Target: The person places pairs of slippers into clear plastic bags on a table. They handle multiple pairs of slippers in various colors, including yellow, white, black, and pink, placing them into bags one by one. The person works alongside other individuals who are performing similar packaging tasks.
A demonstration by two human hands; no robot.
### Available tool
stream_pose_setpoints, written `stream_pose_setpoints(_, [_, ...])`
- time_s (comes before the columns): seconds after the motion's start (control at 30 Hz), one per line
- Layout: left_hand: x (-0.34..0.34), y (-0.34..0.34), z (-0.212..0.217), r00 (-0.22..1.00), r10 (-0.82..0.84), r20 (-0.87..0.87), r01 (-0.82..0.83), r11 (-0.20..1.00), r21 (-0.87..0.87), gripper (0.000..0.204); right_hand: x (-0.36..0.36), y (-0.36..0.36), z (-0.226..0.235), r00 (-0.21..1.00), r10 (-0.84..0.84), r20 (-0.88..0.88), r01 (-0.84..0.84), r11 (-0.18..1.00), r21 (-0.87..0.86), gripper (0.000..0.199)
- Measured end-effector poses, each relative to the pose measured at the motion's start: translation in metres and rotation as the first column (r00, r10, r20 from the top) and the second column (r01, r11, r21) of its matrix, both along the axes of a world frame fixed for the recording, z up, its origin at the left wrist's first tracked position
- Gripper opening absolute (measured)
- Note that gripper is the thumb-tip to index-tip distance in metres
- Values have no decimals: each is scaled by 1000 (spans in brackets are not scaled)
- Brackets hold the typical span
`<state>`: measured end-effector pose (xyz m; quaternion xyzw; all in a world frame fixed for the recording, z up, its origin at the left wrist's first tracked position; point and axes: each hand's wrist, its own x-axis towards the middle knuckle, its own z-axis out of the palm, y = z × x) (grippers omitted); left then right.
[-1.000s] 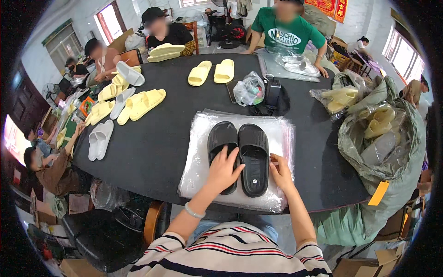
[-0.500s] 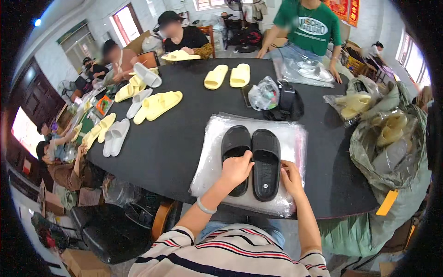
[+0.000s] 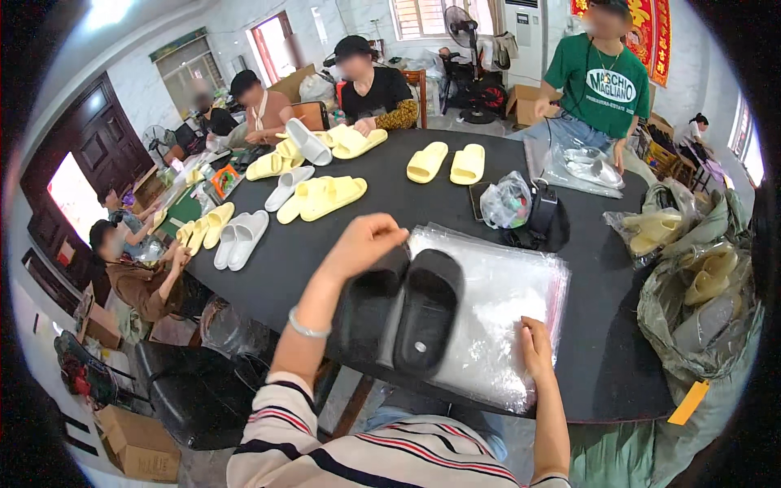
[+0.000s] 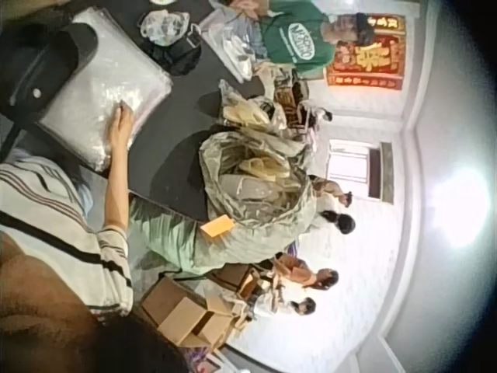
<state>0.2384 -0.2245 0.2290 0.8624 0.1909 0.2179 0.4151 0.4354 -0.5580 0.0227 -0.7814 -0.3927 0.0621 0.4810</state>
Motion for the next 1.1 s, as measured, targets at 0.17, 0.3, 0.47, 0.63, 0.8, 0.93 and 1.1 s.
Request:
stream_pose_setpoints(0.17, [13,156,3,946,308,-97,-224,843,489,23,-2,3,2,1000,15,16,-15,1000,26,31])
stream_pose_setpoints(0.3, [-4,265,38,850,459,257,-504,570,650,21,-1,7,-1,1000,29,8,-30,999,42,30])
stream_pose_setpoints(0.47, [39,196,44,873,292,390,-436,825,359,31,3,-3,-7,1000,-8,22,7,999,39,29])
stream_pose_setpoints(0.63, [60,87,-30,995,-99,17,79,876,476,33,0,1,-1,999,20,31,-22,999,34,31])
stream_pose_setpoints(0.8, [53,-14,-151,976,-186,-114,217,764,607,46,-2,0,7,976,103,190,-86,992,-93,42])
stream_pose_setpoints(0.93, [54,-45,-199,957,25,-290,178,739,650,56,-13,-14,22,827,249,504,12,888,-459,58])
stream_pose_setpoints(1.1, [56,-51,-201,973,42,-226,106,789,605,65,-16,-21,13,851,299,433,26,798,-602,67])
